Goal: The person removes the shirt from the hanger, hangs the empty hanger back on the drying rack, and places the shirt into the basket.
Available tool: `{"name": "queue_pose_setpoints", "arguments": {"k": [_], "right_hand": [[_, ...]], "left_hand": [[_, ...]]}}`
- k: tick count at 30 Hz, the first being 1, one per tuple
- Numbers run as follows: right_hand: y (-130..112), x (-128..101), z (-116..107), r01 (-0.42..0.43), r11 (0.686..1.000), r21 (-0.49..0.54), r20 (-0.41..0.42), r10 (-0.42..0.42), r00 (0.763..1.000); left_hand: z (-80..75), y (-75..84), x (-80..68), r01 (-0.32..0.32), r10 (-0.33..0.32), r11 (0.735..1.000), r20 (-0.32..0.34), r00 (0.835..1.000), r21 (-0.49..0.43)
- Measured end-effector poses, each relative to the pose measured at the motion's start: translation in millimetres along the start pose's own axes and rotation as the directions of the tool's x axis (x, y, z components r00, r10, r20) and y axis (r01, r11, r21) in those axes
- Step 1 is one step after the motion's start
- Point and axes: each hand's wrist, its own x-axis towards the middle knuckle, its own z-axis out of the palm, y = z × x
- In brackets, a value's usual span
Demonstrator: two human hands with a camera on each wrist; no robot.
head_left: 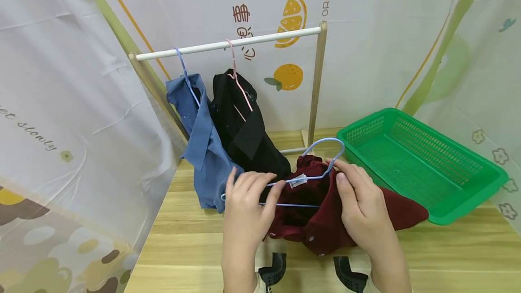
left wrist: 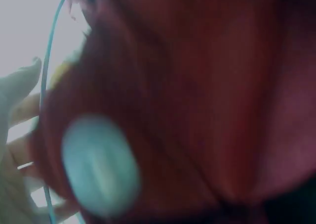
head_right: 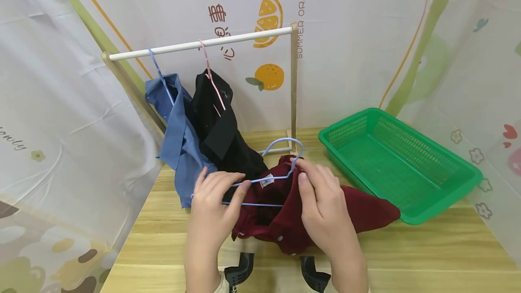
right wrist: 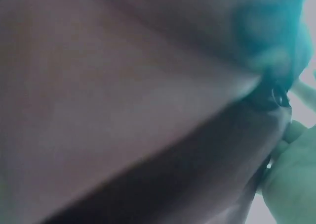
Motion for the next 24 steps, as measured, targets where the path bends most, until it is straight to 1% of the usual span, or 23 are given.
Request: {"name": "queue_pose_setpoints", "arguments": {"k": [1, 3, 5, 7, 13, 17, 20, 24], "right_hand": [[2.1, 0.1, 1.0, 0.045, 0.999, -0.006, 0.011, -0.045, 0.999], [5.7, 0.2, 2.9, 0.115, 0.993, -0.014, 0.028, -0.114, 0.993], [8.8, 0.3, 4.7, 0.155, 0.988, -0.021, 0.035, -0.154, 0.987], [11.1, 1.1, 5.7, 0.176, 0.984, -0.022, 0.036, -0.176, 0.984], [12.1, 3.7, 6.8, 0.187, 0.981, -0.049, 0.042, -0.185, 0.982], [12.5, 4.8, 7.9, 0.182, 0.980, -0.076, 0.024, -0.181, 0.983], [12.8, 5.2, 8.4, 0.172, 0.982, -0.083, 0.013, -0.172, 0.985], [12.7, 5.4, 9.2, 0.165, 0.983, -0.078, 0.027, -0.164, 0.986]], "left_hand": [[2.0, 0.8, 0.2, -0.020, 0.021, 1.000, 0.031, 0.999, -0.016], [5.2, 1.7, 0.5, -0.035, 0.039, 0.997, 0.073, 0.997, -0.066], [7.5, 2.2, 0.8, -0.032, 0.042, 0.993, 0.092, 0.995, -0.111], [9.5, 2.4, 1.2, -0.020, 0.034, 0.990, 0.098, 0.995, -0.142], [13.8, -1.4, 1.1, 0.015, 0.001, 0.982, 0.080, 0.997, -0.191], [16.0, -4.3, 0.8, 0.029, -0.014, 0.972, 0.065, 0.998, -0.232], [17.7, -5.3, 1.2, 0.036, -0.025, 0.963, 0.046, 0.999, -0.266], [20.1, -7.1, -0.1, 0.043, -0.043, 0.952, 0.008, 0.999, -0.304]]}}
